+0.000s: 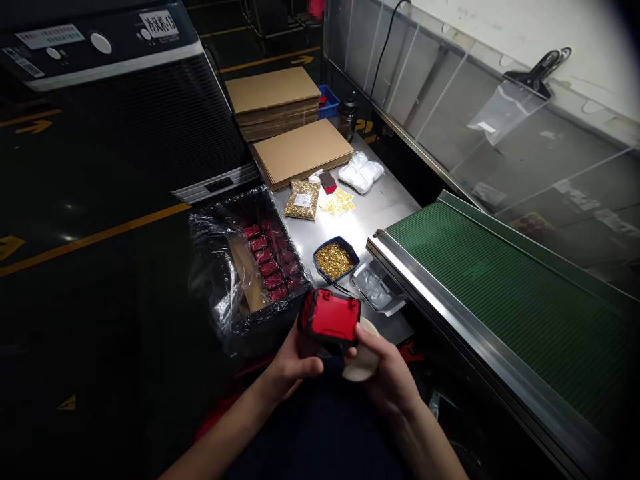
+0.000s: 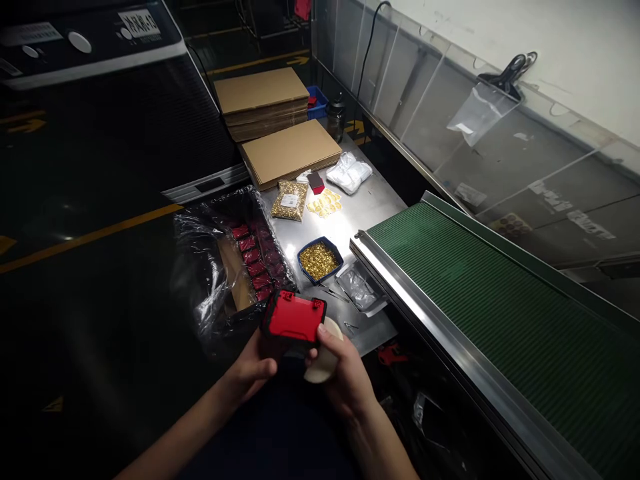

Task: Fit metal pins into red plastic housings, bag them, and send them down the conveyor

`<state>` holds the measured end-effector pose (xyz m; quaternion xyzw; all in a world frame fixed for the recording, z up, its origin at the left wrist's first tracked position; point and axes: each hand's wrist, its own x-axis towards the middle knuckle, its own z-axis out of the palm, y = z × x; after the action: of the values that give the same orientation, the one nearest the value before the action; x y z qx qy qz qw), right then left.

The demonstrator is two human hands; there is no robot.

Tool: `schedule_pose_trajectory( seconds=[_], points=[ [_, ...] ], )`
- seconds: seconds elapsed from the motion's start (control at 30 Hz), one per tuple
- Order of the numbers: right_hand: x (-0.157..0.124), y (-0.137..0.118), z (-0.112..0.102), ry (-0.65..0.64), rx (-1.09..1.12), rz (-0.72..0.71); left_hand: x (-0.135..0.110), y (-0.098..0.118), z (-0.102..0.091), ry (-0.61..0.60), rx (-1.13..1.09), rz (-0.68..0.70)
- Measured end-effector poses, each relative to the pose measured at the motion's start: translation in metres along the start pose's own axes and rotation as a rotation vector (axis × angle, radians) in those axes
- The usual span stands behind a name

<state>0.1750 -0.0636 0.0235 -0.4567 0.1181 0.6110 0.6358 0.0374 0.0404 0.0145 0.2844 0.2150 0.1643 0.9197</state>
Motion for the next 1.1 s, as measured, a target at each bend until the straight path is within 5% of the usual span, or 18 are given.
schedule_pose_trajectory(
  seconds=[0.2, 0.43, 0.67, 0.97, 1.1],
  points=[
    [0.005, 0.01, 0.011, -0.027, 0.085, 0.041, 0.017, -0.019, -0.014, 0.028, 0.066, 0.008],
    [-0.006, -0.004, -0.024, -0.088, 0.034, -0.019, 0.021, 0.014, -0.016, 0.075, -0.235, 0.108],
    [-0.022, -0.02, -0.064, -0.165, 0.021, -0.025, -0.004, 0.021, -0.031, -0.134, -0.319, -0.168],
    [-0.021, -0.018, -0.055, 0.03, -0.026, 0.037, -0.011, -0.002, -0.023, -0.017, -0.481, -0.342],
    [-0.029, -0.017, -0.06, -0.037, -0.173, -0.019, -0.01, -0.001, -0.016, 0.106, -0.391, -0.382]
  ],
)
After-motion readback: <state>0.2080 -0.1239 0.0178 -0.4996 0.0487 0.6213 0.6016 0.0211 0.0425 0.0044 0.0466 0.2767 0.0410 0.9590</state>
